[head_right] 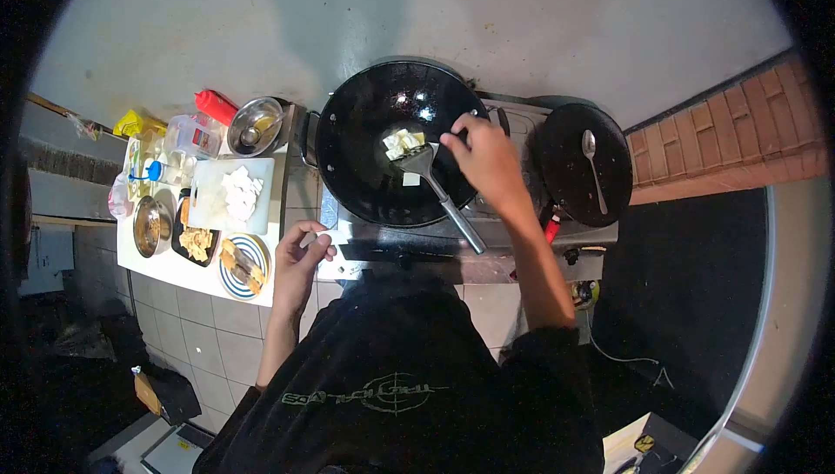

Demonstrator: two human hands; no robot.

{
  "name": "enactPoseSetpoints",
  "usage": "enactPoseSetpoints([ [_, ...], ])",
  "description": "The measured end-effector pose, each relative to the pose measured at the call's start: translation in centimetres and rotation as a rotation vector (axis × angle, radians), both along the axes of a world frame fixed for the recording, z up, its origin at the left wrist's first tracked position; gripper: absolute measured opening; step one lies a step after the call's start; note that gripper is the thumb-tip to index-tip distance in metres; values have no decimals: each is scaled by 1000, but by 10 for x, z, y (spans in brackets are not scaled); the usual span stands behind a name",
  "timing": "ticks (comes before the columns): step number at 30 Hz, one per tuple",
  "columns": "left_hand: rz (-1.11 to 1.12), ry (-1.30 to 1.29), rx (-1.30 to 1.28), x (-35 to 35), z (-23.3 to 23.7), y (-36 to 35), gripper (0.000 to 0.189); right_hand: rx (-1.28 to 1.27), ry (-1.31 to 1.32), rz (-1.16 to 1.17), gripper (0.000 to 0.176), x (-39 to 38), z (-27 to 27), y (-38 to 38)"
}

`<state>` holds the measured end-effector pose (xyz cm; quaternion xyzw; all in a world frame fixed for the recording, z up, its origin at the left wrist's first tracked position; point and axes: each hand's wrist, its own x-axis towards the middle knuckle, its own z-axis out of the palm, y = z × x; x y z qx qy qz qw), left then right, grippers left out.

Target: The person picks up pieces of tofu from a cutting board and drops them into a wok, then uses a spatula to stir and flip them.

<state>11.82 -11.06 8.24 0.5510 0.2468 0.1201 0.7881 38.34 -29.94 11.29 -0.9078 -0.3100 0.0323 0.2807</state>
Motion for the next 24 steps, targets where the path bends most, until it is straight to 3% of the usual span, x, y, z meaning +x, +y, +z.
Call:
enactPoseSetpoints([
  [3,-21,9,6,6,3,-3,13,215,388,177,28,-61,42,3],
  [5,-50,1,1,12,5,-7,14,193,447,357,26,-94,42,9],
  [8,-101,-46,-31,19,2,-11,18,274,464,375,14,-120,26,19],
  [12,-124,-69,-33,23,2,-12,20,332,456,347,11,-120,18,22],
  [17,-54,12,42,13,-9,0,18,180,0,165,8,-100,-3,29],
  [21,4,-55,123,-3,-21,18,7,-5,-68,159,8,-87,-29,47],
  [23,24,-41,114,-11,-16,24,6,-86,-354,150,10,-84,-39,58],
  [24,32,-35,129,-13,-17,27,8,-150,-364,177,13,-84,-40,62],
])
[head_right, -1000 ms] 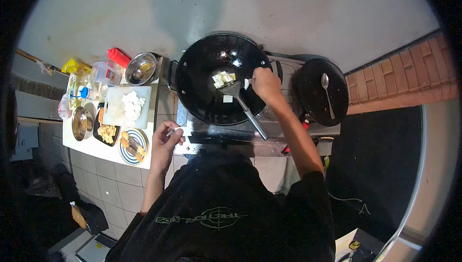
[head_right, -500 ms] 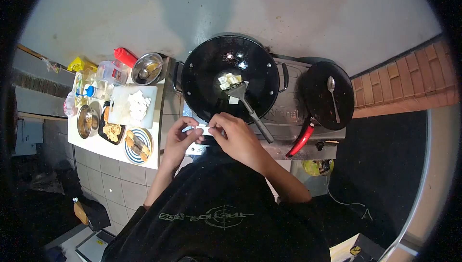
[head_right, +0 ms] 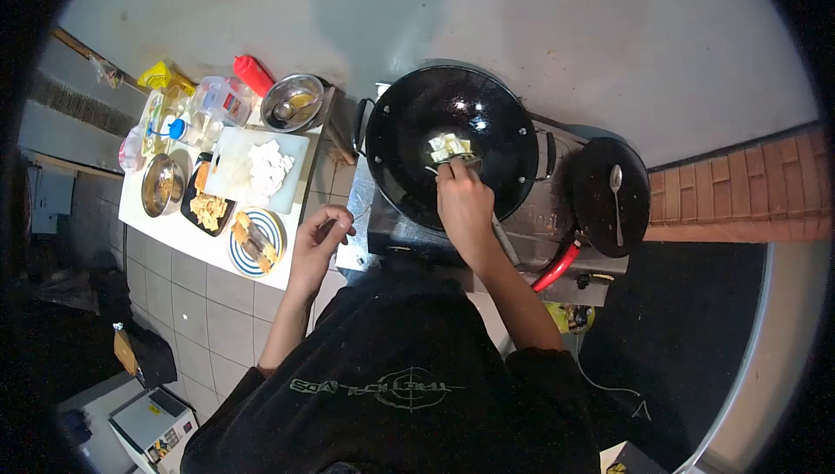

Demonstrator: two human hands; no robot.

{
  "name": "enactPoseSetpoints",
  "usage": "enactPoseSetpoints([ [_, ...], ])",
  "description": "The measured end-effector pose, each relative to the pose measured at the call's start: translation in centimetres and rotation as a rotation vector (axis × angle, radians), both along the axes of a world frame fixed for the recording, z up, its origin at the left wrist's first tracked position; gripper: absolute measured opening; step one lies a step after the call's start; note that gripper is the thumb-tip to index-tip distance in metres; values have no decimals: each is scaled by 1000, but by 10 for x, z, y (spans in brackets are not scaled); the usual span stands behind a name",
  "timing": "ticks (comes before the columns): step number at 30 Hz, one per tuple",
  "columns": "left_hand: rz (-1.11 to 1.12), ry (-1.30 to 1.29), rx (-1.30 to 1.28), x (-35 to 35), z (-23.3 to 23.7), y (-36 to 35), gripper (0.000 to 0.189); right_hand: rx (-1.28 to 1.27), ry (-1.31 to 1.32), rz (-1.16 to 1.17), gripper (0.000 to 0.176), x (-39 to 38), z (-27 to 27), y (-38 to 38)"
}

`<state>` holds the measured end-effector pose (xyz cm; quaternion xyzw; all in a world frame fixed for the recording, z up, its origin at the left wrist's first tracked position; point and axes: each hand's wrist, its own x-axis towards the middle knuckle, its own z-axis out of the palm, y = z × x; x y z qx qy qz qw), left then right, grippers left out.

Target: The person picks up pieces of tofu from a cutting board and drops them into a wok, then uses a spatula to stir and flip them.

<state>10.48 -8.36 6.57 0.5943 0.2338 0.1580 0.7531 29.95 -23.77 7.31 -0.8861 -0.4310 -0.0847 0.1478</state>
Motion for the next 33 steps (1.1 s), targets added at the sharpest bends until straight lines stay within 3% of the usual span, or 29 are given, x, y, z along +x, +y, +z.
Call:
enactPoseSetpoints([
  [5,49,68,-31,-9,8,11,12,156,82,-11,14,-32,43,-7],
  [9,34,61,1,-14,6,20,19,223,294,-4,9,-53,64,-18],
  [10,28,21,7,-13,8,20,28,290,397,19,9,-60,62,-15],
  [12,13,-17,14,-9,15,13,37,298,597,68,21,-75,64,-4],
  [14,31,-109,-627,-3,24,0,53,323,528,314,42,-91,61,18],
  [15,21,-106,-625,-4,25,-1,53,316,601,421,44,-98,52,26],
  [17,-232,-216,-884,-6,28,0,61,129,277,457,46,-103,43,32],
  [19,-167,-196,-877,-6,28,0,56,107,184,361,44,-94,53,17],
  [21,-210,-114,-527,-4,31,3,50,149,103,182,39,-80,67,-5],
  [23,-5,-40,-388,-5,26,6,37,211,50,-23,34,-65,74,-41],
  [25,87,49,-412,-9,7,19,36,161,57,-134,40,-55,66,-78],
  [27,160,18,-230,-6,3,21,27,57,103,-332,47,-46,51,-105],
  [33,242,189,60,4,-62,17,22,-59,482,-266,53,-32,23,-122],
])
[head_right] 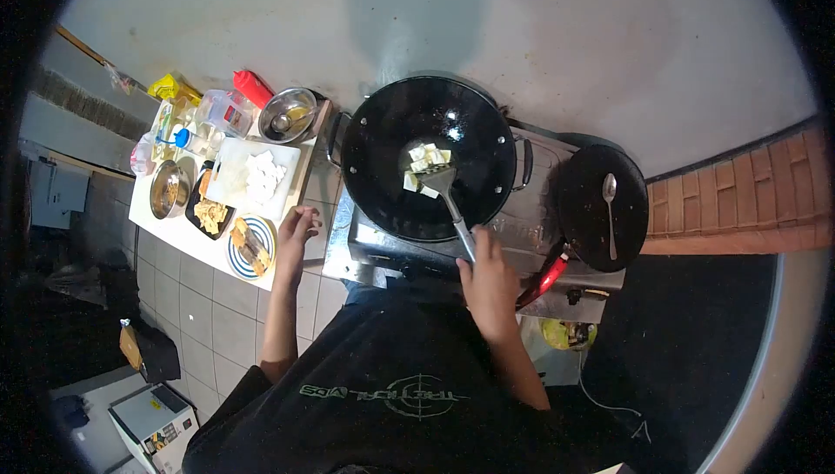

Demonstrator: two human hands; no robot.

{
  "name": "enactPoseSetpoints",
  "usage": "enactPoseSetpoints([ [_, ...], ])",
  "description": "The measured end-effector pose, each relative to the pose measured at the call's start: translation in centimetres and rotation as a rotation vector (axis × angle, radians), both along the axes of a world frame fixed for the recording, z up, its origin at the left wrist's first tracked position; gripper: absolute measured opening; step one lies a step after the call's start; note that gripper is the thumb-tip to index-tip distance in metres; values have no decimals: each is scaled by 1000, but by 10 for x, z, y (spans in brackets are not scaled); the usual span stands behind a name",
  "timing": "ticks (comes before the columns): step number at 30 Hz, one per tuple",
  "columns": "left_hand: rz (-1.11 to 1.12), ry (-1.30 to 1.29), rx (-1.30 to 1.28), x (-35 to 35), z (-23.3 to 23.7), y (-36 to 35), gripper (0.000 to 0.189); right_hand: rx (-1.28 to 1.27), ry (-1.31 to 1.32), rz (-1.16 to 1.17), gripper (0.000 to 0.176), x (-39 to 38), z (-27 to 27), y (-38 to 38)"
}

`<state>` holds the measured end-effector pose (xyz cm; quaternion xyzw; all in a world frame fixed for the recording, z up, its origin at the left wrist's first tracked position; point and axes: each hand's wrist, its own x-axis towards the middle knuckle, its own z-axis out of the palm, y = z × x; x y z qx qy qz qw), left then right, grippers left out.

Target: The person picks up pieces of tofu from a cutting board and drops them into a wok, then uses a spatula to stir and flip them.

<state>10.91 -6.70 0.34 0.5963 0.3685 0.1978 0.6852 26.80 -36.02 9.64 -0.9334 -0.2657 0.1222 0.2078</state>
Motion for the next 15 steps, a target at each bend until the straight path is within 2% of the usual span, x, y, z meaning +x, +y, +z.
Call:
enactPoseSetpoints([
  [4,15,149,167,10,-27,-18,26,-127,-92,169,50,16,-16,3],
  [6,5,184,240,10,-41,-20,27,-106,-109,181,46,24,-9,6],
  [9,-141,351,549,9,-43,-22,26,-84,-164,155,34,39,2,13],
  [10,-144,349,555,7,-44,-21,26,-78,-165,150,34,45,7,13],
  [12,-301,462,692,4,-43,-19,26,53,-151,121,30,57,15,10],
  [13,-314,461,606,4,-45,-17,27,128,-185,99,27,60,21,10],
  [15,-327,446,639,3,-54,-15,27,107,-162,52,27,64,28,13],
])
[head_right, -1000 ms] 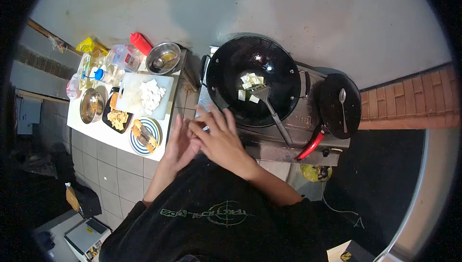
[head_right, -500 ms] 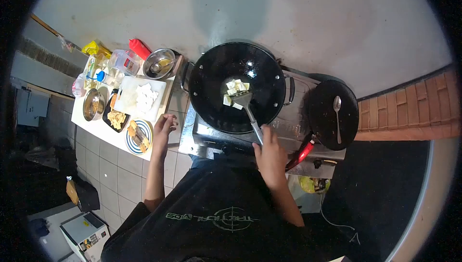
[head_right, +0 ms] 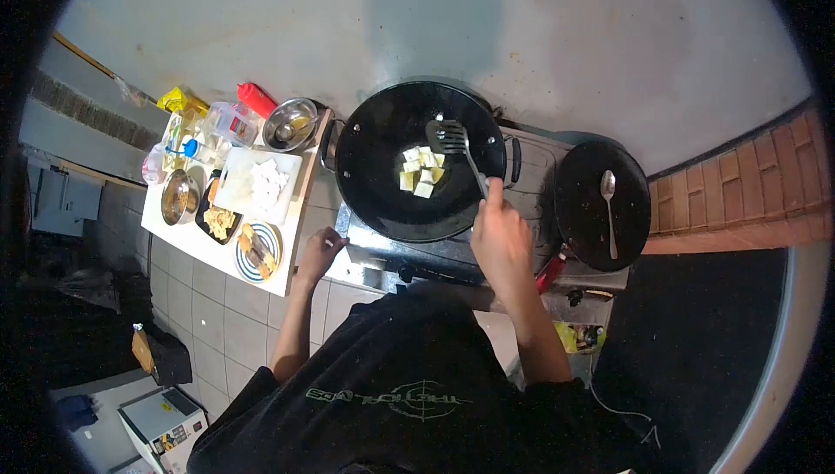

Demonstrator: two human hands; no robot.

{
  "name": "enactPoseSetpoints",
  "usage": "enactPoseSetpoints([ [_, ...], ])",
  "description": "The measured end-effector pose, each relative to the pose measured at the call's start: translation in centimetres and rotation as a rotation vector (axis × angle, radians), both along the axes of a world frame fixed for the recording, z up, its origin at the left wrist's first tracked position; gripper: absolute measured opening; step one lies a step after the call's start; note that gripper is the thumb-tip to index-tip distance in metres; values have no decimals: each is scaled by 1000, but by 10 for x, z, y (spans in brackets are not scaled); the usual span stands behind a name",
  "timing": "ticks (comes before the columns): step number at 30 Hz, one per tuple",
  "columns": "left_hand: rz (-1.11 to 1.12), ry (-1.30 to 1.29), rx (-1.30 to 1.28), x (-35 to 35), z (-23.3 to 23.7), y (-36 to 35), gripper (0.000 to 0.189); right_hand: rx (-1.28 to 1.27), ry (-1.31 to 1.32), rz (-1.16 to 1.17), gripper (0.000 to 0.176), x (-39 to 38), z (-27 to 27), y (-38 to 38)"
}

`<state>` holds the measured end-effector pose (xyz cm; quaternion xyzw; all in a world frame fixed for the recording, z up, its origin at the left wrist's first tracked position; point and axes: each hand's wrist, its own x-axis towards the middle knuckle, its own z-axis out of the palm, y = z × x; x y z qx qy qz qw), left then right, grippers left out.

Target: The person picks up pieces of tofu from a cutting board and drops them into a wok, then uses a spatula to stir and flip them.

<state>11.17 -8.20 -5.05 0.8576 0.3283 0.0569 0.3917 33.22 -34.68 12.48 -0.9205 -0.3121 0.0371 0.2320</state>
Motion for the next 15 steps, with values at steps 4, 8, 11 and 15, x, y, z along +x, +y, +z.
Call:
enactPoseSetpoints([
  [4,-28,14,-11,2,-13,2,27,14,33,-50,26,2,-5,8],
  [8,-112,30,-25,9,-10,9,30,24,-35,-62,28,-2,-18,22],
  [11,-152,87,-6,10,-15,12,32,7,-59,-85,29,-6,-25,29],
  [15,-159,141,73,12,-19,10,33,81,5,-57,27,-13,-23,28],
])
